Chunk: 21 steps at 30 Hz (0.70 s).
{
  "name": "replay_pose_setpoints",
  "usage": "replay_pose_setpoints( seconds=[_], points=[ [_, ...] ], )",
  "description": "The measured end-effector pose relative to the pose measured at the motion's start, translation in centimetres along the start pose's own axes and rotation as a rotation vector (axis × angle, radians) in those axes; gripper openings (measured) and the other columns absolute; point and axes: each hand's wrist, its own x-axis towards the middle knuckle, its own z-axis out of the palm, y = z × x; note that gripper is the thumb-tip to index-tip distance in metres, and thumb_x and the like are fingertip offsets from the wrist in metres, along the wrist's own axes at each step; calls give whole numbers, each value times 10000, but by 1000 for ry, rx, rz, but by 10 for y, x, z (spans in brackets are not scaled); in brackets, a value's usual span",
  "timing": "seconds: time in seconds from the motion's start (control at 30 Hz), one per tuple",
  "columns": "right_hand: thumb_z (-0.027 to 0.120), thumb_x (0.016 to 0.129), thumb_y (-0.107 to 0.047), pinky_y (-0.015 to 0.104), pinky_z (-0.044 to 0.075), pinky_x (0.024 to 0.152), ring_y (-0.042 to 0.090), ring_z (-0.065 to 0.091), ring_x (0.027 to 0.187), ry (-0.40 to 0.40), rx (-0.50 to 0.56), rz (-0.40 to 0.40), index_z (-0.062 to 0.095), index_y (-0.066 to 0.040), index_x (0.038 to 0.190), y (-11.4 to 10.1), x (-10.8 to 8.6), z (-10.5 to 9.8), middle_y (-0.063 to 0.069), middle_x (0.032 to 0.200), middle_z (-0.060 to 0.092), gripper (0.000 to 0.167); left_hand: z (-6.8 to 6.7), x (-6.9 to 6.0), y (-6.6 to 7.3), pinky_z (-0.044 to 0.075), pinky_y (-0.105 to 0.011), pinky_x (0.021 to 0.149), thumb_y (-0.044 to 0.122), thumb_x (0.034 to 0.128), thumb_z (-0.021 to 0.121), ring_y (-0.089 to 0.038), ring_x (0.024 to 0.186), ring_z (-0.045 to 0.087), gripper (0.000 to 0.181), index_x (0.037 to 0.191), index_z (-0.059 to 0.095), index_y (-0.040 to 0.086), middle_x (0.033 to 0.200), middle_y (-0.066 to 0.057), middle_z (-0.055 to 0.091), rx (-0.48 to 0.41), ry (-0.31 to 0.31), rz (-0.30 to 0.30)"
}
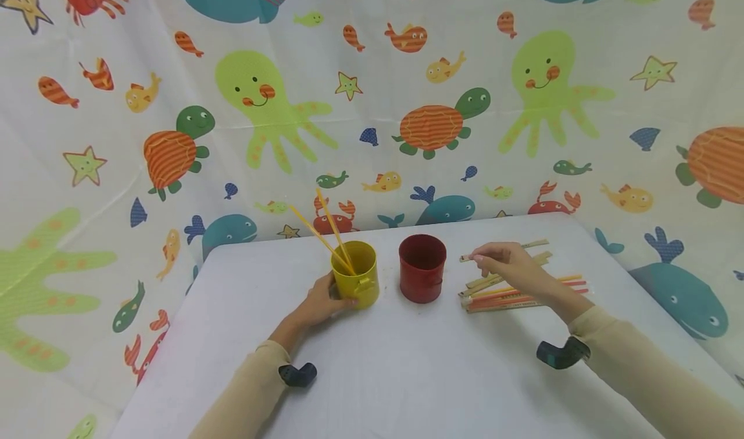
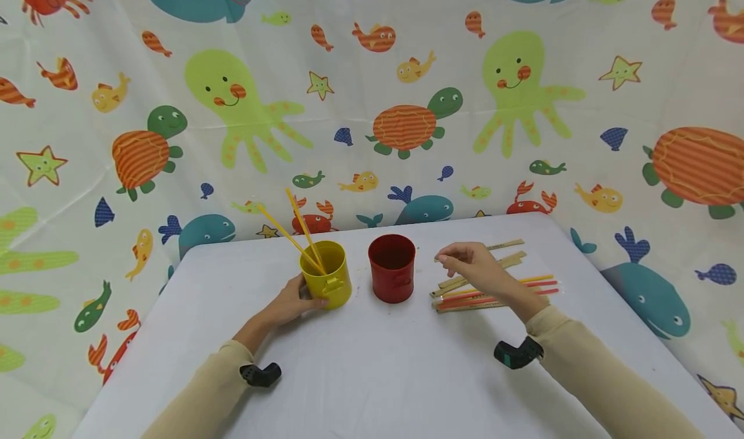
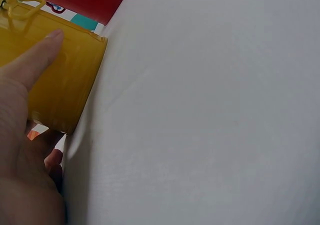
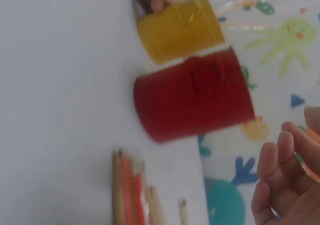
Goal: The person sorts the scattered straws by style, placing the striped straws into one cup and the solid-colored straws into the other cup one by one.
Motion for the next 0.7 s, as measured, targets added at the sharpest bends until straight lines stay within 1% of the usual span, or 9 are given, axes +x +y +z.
replay_pose_setpoints(
  seconds=[0.17, 0.23, 0.3, 0.37, 0.53, 0.63, 0.7],
  points=[
    [591, 1027, -220, 342, 542, 820, 210, 641, 891, 7, -32, 56, 657, 23, 1251, 28, -8, -18, 114, 1009, 694, 337, -1, 0, 0, 198, -624, 1255, 395, 837, 815, -338, 1543, 288, 909, 1570, 338, 146, 1622, -91, 396, -5, 5, -14],
    [597, 1024, -227, 334, 544, 799, 228, 646, 882, 9, -42, 71, 650, 39, 1256, 40, -10, -24, 175, 1065, 684, 357, 0, 1, -1, 199, -629, 1252, 399, 836, 816, -340, 1543, 289, 912, 1571, 337, 150, 1623, -88, 395, -5, 6, -14],
    [606, 1021, -253, 319, 551, 790, 220, 641, 889, 21, -65, 94, 651, 37, 1257, 52, -10, -30, 196, 1108, 676, 377, 0, 1, -2, 197, -619, 1258, 399, 832, 821, -329, 1544, 291, 912, 1570, 341, 161, 1622, -76, 399, -10, 5, -18],
    [611, 1019, -256, 319, 552, 789, 226, 632, 901, 28, -82, 106, 654, 44, 1251, 62, -10, -35, 230, 1145, 669, 382, 0, 2, -2, 197, -621, 1257, 396, 835, 818, -331, 1543, 291, 905, 1568, 343, 157, 1621, -79, 400, -12, 3, -9],
    [623, 1012, -241, 313, 566, 859, 234, 652, 1029, 10, -137, 133, 655, 47, 1253, 77, -9, -42, 239, 1232, 683, 376, 1, 2, -1, 189, -618, 1260, 395, 840, 813, -333, 1548, 280, 903, 1568, 340, 147, 1625, -88, 393, -10, -2, 0],
    [635, 1005, -235, 269, 560, 851, 244, 664, 1055, -13, -170, 138, 654, 54, 1247, 83, -8, -45, 243, 1242, 684, 378, 1, 2, -1, 190, -623, 1258, 401, 840, 813, -335, 1547, 282, 903, 1567, 343, 146, 1624, -87, 395, -6, 1, -3],
    [648, 997, -236, 226, 553, 823, 244, 667, 1037, -19, -201, 143, 663, 49, 1233, 87, -8, -47, 236, 1219, 695, 370, 0, 1, 0, 187, -618, 1261, 396, 837, 816, -326, 1547, 285, 898, 1564, 349, 152, 1621, -78, 401, -14, 2, -4]
  ],
)
